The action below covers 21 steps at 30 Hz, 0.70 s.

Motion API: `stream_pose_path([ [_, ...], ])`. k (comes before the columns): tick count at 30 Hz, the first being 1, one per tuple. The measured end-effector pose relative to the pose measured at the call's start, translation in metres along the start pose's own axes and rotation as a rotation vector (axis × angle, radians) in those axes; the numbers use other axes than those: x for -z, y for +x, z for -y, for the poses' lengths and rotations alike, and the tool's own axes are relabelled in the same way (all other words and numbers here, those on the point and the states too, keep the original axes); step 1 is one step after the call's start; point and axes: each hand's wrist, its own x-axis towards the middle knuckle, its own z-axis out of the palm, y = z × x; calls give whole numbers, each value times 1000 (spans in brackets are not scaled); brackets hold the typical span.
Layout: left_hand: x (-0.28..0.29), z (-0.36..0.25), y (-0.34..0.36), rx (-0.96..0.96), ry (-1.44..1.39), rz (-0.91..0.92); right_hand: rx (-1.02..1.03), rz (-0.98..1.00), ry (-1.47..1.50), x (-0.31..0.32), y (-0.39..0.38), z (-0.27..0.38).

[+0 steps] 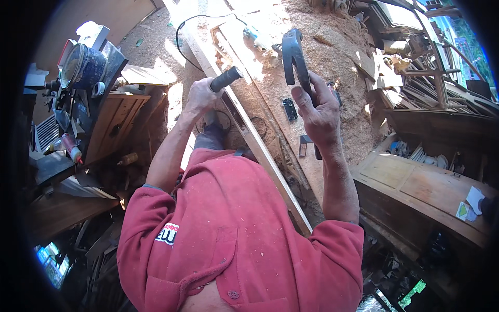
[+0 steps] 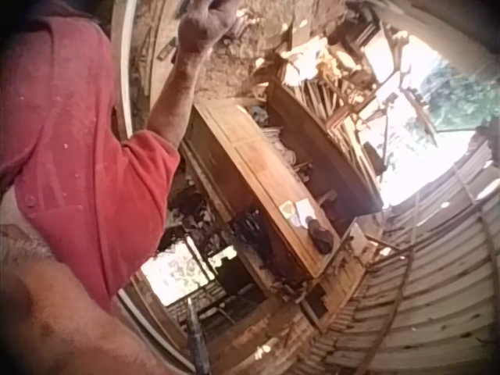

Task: The person uses power routers to shape the edge of a wooden door and then carves a mortise into the wood using a chisel and a hammer.

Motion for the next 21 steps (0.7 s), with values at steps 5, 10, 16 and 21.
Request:
stream_pose_path([
  [5,0,-7,5,-242,266,38,-8,-8,-27,4,-3,-4],
  [10,-12,-27,8,-356,363,139,23,-36,-178,23,-8,-17],
  [16,-5,-21,5,-305,333,102,285,9,-338,8,-5,-20],
  [21,0,-14,9,-273,225,29,181,22,-322,4,-23,-15],
])
